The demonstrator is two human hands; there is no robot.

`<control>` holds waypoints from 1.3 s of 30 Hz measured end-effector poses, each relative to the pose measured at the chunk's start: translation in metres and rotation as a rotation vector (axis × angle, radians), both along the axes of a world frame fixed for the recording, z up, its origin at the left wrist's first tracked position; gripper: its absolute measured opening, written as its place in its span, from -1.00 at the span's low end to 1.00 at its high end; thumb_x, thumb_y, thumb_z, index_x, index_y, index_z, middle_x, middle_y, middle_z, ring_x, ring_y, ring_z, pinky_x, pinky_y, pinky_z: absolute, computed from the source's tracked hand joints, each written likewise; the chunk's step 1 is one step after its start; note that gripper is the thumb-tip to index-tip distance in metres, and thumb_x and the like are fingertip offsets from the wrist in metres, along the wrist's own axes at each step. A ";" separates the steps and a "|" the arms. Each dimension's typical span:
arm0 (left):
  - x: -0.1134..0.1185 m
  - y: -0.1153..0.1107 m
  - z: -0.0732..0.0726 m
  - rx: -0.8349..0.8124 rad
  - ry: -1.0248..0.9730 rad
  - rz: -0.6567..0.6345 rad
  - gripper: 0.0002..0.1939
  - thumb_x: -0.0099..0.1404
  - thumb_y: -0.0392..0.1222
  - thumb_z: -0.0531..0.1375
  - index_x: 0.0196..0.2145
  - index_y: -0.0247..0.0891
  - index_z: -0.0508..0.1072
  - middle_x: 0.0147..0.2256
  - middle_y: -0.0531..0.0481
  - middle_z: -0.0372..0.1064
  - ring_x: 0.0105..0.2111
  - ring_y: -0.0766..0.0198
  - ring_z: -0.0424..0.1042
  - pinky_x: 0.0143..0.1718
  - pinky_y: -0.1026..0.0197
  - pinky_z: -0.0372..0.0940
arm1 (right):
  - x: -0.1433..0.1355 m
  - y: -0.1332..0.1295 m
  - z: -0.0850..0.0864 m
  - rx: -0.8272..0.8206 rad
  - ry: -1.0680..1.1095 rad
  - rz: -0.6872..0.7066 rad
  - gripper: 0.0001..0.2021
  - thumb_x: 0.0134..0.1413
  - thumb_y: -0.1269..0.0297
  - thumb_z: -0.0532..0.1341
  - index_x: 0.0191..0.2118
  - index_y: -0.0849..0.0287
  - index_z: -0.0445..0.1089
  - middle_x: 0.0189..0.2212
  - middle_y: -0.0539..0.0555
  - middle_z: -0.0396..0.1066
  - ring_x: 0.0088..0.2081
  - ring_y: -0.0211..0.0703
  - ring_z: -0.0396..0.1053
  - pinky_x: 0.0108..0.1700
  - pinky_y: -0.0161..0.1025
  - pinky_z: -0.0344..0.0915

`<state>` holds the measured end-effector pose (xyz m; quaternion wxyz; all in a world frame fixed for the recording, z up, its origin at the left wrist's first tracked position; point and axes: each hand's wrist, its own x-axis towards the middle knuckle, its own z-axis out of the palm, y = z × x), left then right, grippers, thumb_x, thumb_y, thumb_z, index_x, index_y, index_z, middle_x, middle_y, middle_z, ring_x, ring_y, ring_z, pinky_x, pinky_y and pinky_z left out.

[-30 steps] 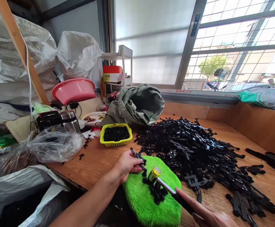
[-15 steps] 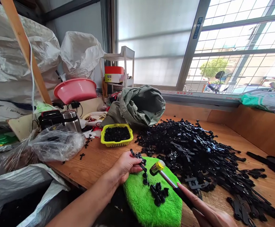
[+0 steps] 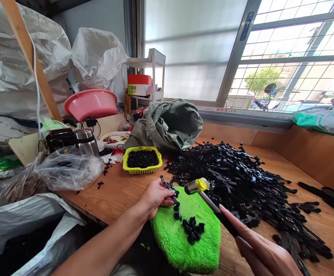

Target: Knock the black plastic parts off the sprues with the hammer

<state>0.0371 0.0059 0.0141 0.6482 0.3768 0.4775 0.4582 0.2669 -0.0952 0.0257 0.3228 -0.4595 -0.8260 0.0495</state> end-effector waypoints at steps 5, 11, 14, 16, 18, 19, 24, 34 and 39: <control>0.002 -0.002 0.001 0.002 0.010 0.015 -0.77 0.00 -0.50 0.20 -0.39 -0.34 0.25 -0.50 0.02 0.37 -0.61 0.39 0.39 -0.66 0.42 0.29 | -0.007 -0.001 0.005 -0.033 -0.227 -0.014 -0.52 0.20 0.43 -0.18 0.21 -0.06 -0.07 -0.09 -0.05 0.34 -0.21 -0.15 0.37 -0.29 -0.34 0.36; 0.002 -0.002 0.000 0.033 -0.023 0.033 -0.74 -0.03 -0.46 0.24 -0.42 -0.32 0.22 -0.55 0.07 0.35 -0.64 0.40 0.38 -0.68 0.43 0.28 | -0.008 -0.004 0.005 0.043 -0.124 0.006 -0.54 0.24 0.40 -0.18 0.24 0.02 -0.16 0.05 0.00 0.19 -0.02 -0.18 0.22 -0.12 -0.36 0.25; 0.000 0.000 0.000 -0.011 -0.042 0.008 -0.78 0.00 -0.49 0.20 -0.41 -0.34 0.25 -0.51 0.03 0.37 -0.62 0.41 0.39 -0.69 0.47 0.26 | -0.012 -0.004 0.003 -0.079 -0.138 0.029 -0.55 0.24 0.41 -0.20 0.22 -0.01 -0.09 0.01 -0.01 0.24 -0.07 -0.16 0.27 -0.15 -0.33 0.28; -0.001 0.001 0.000 -0.029 -0.040 -0.011 -0.81 0.02 -0.51 0.17 -0.40 -0.35 0.26 -0.49 0.02 0.37 -0.62 0.42 0.39 -0.70 0.47 0.26 | -0.013 -0.005 0.003 -0.084 -0.066 0.018 -0.57 0.24 0.40 -0.17 0.20 0.02 -0.04 0.04 0.00 0.19 -0.01 -0.13 0.20 -0.08 -0.29 0.23; -0.002 0.002 0.000 -0.026 -0.035 -0.013 -0.81 0.03 -0.51 0.17 -0.40 -0.35 0.26 -0.51 0.02 0.36 -0.61 0.40 0.39 -0.69 0.46 0.27 | -0.012 -0.007 0.006 -0.059 0.024 -0.012 -0.58 0.24 0.38 -0.14 0.20 0.05 -0.03 0.07 0.00 0.13 0.02 -0.12 0.15 -0.03 -0.29 0.16; -0.002 0.002 0.000 -0.024 -0.032 -0.008 -0.82 0.03 -0.50 0.17 -0.40 -0.35 0.26 -0.52 0.02 0.36 -0.61 0.40 0.40 -0.69 0.46 0.28 | -0.012 -0.007 0.007 -0.051 0.051 -0.021 -0.58 0.24 0.37 -0.12 0.20 0.04 -0.03 0.07 -0.01 0.14 0.01 -0.13 0.16 -0.04 -0.31 0.16; -0.003 0.003 0.001 -0.047 -0.060 -0.007 -0.85 0.05 -0.51 0.15 -0.41 -0.37 0.28 -0.52 0.03 0.35 -0.60 0.41 0.40 -0.68 0.47 0.28 | -0.010 -0.009 0.012 -0.054 0.073 0.005 -0.59 0.23 0.36 -0.10 0.18 0.00 0.02 0.04 -0.04 0.18 -0.01 -0.15 0.19 -0.06 -0.34 0.18; -0.001 0.001 0.001 -0.026 -0.046 -0.011 -0.83 0.03 -0.49 0.18 -0.41 -0.35 0.28 -0.52 0.03 0.37 -0.60 0.40 0.40 -0.67 0.45 0.29 | -0.007 -0.006 -0.006 -0.126 0.123 0.002 -0.61 0.22 0.31 -0.08 0.16 -0.01 0.07 0.03 -0.03 0.19 -0.03 -0.07 0.22 -0.02 -0.20 0.17; 0.000 0.002 -0.002 -0.004 -0.038 -0.005 -0.77 -0.02 -0.45 0.24 -0.42 -0.33 0.27 -0.51 0.04 0.37 -0.60 0.38 0.40 -0.66 0.42 0.29 | -0.007 -0.005 -0.002 -0.130 0.098 0.058 -0.60 0.22 0.31 -0.10 0.16 -0.01 0.06 0.04 -0.04 0.17 -0.01 -0.07 0.20 -0.02 -0.20 0.17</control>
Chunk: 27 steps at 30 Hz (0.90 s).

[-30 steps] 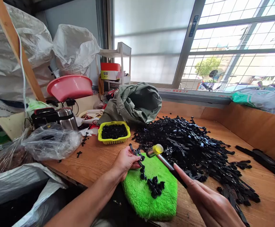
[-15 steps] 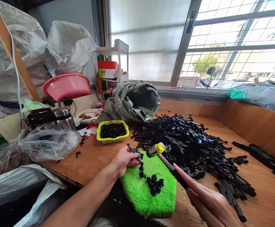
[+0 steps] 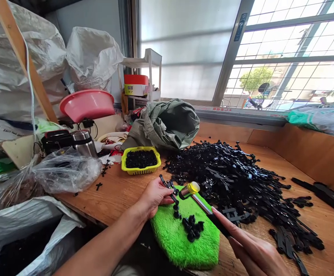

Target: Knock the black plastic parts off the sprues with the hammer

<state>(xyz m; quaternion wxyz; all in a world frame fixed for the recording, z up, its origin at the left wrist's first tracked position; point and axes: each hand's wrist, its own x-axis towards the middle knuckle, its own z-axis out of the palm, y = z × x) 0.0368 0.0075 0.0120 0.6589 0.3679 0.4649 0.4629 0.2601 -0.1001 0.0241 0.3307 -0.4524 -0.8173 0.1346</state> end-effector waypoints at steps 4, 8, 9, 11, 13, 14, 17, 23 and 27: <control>0.001 0.001 -0.001 0.016 0.008 0.010 -0.77 -0.03 -0.46 0.24 -0.41 -0.33 0.28 -0.53 0.07 0.34 -0.62 0.40 0.38 -0.67 0.42 0.29 | -0.001 0.003 0.004 0.069 -0.027 -0.035 -0.57 0.21 0.34 -0.11 0.19 0.03 0.00 0.06 0.00 0.14 0.01 -0.05 0.16 -0.04 -0.23 0.19; 0.003 0.002 -0.001 -0.007 0.036 0.009 -0.78 -0.01 -0.49 0.20 -0.41 -0.33 0.25 -0.52 0.04 0.36 -0.62 0.38 0.39 -0.67 0.42 0.27 | -0.003 0.004 0.006 0.072 -0.220 -0.041 -0.56 0.21 0.40 -0.16 0.18 -0.02 0.01 -0.05 -0.03 0.29 -0.11 -0.13 0.30 -0.20 -0.33 0.31; 0.003 0.002 -0.001 -0.005 0.038 0.009 -0.78 -0.01 -0.49 0.21 -0.41 -0.34 0.25 -0.52 0.03 0.36 -0.62 0.38 0.39 -0.67 0.42 0.27 | -0.003 0.003 0.006 0.070 -0.267 -0.039 -0.55 0.20 0.42 -0.16 0.18 -0.05 0.00 -0.06 -0.06 0.30 -0.13 -0.16 0.32 -0.22 -0.36 0.32; 0.003 0.002 -0.001 0.006 0.037 0.013 -0.76 -0.03 -0.47 0.24 -0.41 -0.34 0.26 -0.52 0.03 0.36 -0.62 0.39 0.39 -0.67 0.41 0.28 | -0.003 0.002 0.007 0.108 -0.294 -0.034 -0.53 0.21 0.43 -0.16 0.21 -0.07 -0.07 -0.02 -0.08 0.26 -0.09 -0.20 0.29 -0.18 -0.39 0.29; 0.003 0.001 -0.002 0.018 0.036 0.019 -0.74 -0.05 -0.45 0.26 -0.41 -0.33 0.27 -0.53 0.05 0.36 -0.63 0.39 0.38 -0.66 0.41 0.28 | -0.002 0.000 0.007 0.172 -0.267 -0.042 -0.53 0.23 0.41 -0.17 0.24 0.01 -0.16 0.04 -0.04 0.20 -0.03 -0.19 0.22 -0.13 -0.39 0.25; 0.003 0.001 -0.002 0.025 0.037 0.022 -0.74 -0.06 -0.44 0.27 -0.41 -0.33 0.27 -0.54 0.05 0.35 -0.63 0.39 0.38 -0.66 0.41 0.28 | -0.003 -0.001 0.007 0.191 -0.274 -0.048 -0.52 0.23 0.42 -0.18 0.25 0.05 -0.20 0.05 0.00 0.18 -0.03 -0.17 0.22 -0.13 -0.37 0.26; 0.004 0.000 -0.002 0.043 0.051 0.037 -0.73 -0.06 -0.43 0.28 -0.42 -0.32 0.25 -0.55 0.07 0.34 -0.64 0.40 0.37 -0.67 0.42 0.27 | -0.004 0.000 0.005 0.147 -0.416 -0.052 -0.48 0.19 0.49 -0.25 0.25 0.06 -0.24 -0.01 0.04 0.26 -0.11 -0.10 0.30 -0.26 -0.29 0.36; 0.005 0.000 -0.002 0.053 0.063 0.024 -0.72 -0.07 -0.42 0.27 -0.42 -0.32 0.25 -0.56 0.08 0.34 -0.65 0.41 0.36 -0.65 0.40 0.29 | -0.007 -0.001 0.003 0.196 -0.405 -0.096 -0.51 0.21 0.45 -0.23 0.25 0.10 -0.21 0.03 0.06 0.21 -0.07 -0.11 0.26 -0.22 -0.31 0.33; 0.005 0.001 -0.002 0.056 0.066 0.025 -0.74 -0.06 -0.46 0.25 -0.43 -0.33 0.24 -0.56 0.09 0.33 -0.68 0.46 0.32 -0.68 0.44 0.25 | -0.009 0.000 0.004 0.161 -0.513 -0.014 -0.51 0.19 0.47 -0.26 0.23 0.07 -0.12 -0.05 0.04 0.30 -0.17 -0.11 0.35 -0.30 -0.28 0.37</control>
